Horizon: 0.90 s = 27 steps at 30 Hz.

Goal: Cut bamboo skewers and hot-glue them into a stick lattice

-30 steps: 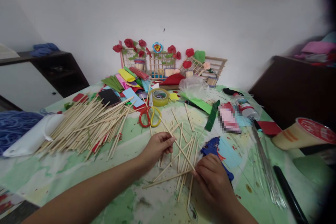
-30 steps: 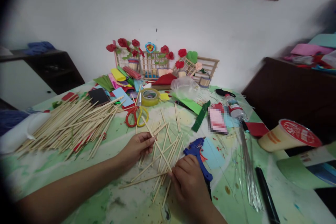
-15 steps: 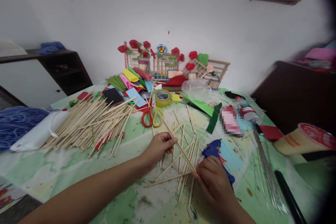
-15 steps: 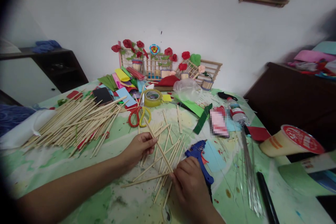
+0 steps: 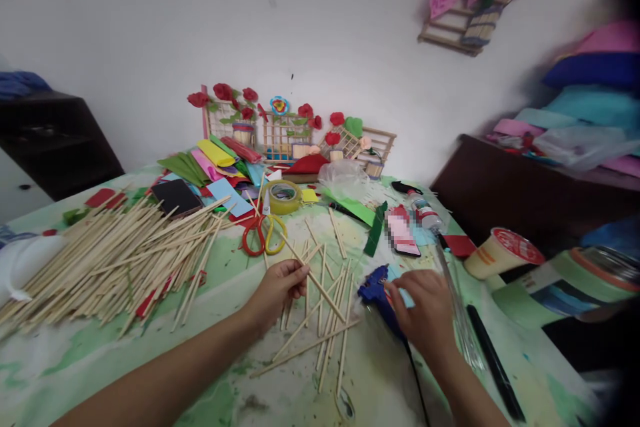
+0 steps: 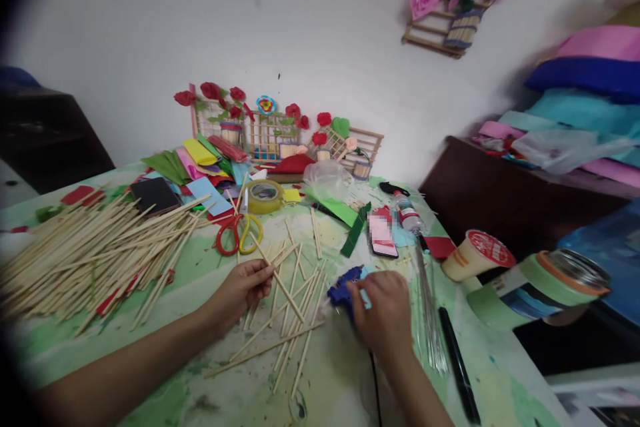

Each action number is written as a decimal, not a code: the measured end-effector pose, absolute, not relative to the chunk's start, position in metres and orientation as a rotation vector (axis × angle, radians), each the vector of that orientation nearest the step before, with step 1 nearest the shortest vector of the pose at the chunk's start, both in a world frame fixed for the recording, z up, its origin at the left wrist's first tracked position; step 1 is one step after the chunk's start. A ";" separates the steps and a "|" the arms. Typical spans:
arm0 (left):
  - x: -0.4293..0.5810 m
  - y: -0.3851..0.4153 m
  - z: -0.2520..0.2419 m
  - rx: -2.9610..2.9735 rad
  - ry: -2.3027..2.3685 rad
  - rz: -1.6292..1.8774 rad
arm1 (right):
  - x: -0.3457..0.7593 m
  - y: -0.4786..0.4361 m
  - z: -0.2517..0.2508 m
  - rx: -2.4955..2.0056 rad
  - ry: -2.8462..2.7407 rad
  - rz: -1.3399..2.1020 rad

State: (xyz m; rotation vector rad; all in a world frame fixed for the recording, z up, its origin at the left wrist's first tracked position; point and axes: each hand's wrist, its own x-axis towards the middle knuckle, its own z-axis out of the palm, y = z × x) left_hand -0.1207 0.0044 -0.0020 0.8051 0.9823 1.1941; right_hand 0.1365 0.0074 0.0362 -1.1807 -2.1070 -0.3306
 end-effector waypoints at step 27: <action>-0.124 0.007 -0.003 0.910 1.011 1.140 | 0.184 0.139 0.022 -2.257 -1.915 -0.508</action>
